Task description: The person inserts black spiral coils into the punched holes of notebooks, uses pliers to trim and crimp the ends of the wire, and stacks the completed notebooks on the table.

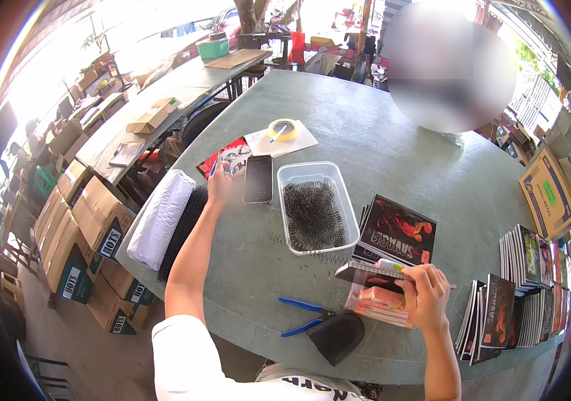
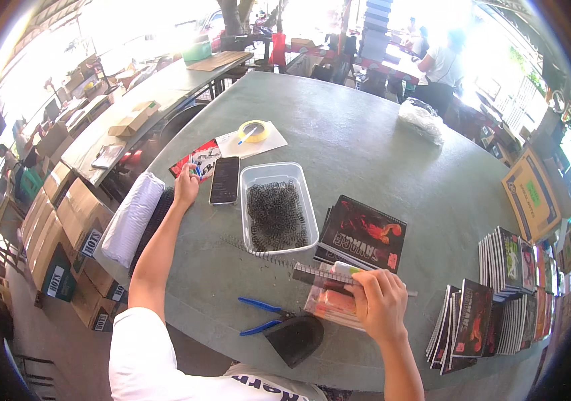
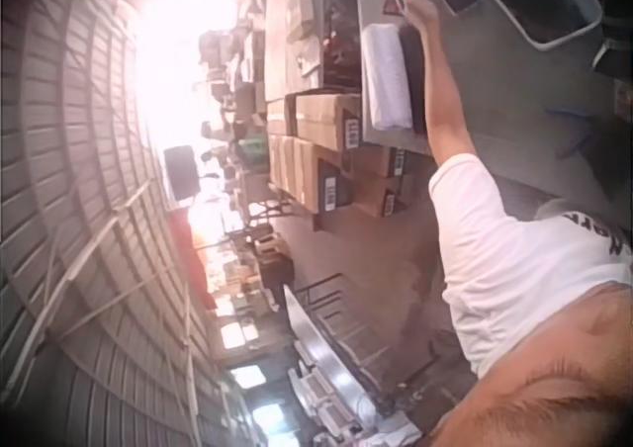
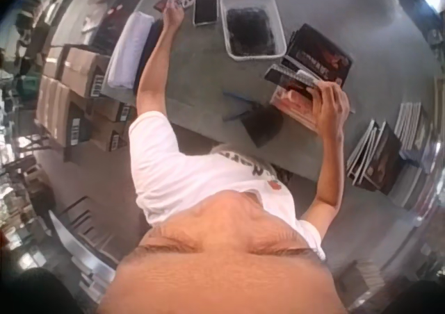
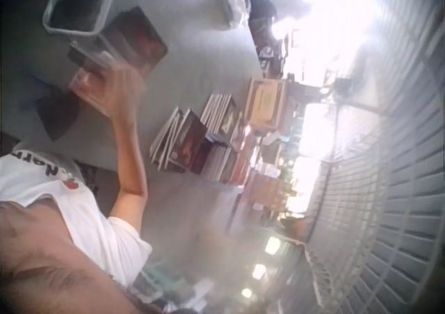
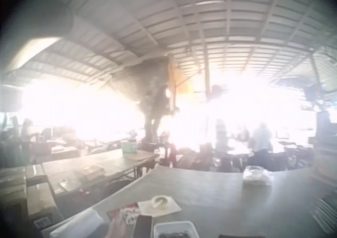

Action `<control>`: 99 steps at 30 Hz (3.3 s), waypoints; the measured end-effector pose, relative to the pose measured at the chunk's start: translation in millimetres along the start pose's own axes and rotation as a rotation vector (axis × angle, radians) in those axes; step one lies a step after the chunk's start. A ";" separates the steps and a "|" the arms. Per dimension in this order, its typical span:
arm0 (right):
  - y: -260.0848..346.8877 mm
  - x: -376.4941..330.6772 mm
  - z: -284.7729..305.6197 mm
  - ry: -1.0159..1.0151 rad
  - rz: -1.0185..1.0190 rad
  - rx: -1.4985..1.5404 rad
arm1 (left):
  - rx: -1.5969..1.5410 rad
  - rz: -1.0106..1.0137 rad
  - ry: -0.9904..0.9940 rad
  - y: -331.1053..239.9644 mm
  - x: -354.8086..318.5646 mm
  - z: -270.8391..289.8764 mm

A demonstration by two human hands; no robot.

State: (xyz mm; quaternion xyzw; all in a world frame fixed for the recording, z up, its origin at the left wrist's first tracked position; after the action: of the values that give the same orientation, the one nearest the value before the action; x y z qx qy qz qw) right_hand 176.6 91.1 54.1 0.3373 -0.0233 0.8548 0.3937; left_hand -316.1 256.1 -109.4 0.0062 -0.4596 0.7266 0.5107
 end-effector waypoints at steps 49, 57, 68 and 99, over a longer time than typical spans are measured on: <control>8.1 3.5 -0.7 0.006 -0.048 -0.011 | 0.119 -0.148 0.371 -18.9 31.4 -71.6; 11.6 8.2 -3.3 0.032 -0.087 -0.059 | 0.147 -0.122 0.407 -23.4 29.6 -74.3; 5.3 3.8 -8.8 0.082 -0.052 -0.141 | 0.155 -0.067 0.474 -14.6 26.3 -61.0; -2.3 -0.3 5.6 0.037 -0.207 0.205 | -0.330 -1.004 0.388 -397.4 -231.7 39.6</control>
State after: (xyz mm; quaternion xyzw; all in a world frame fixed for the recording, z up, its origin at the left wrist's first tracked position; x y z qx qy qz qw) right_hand 181.4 90.7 57.7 0.3605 0.1065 0.8135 0.4437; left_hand 73.7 81.0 65.5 0.0106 -0.4053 0.3006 0.8633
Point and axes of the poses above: each hand's wrist, its own x-axis towards the middle knuckle, its own z-axis out of the back of the hand, y = z × x, the point moved 9 cm from there along x, towards the middle knuckle
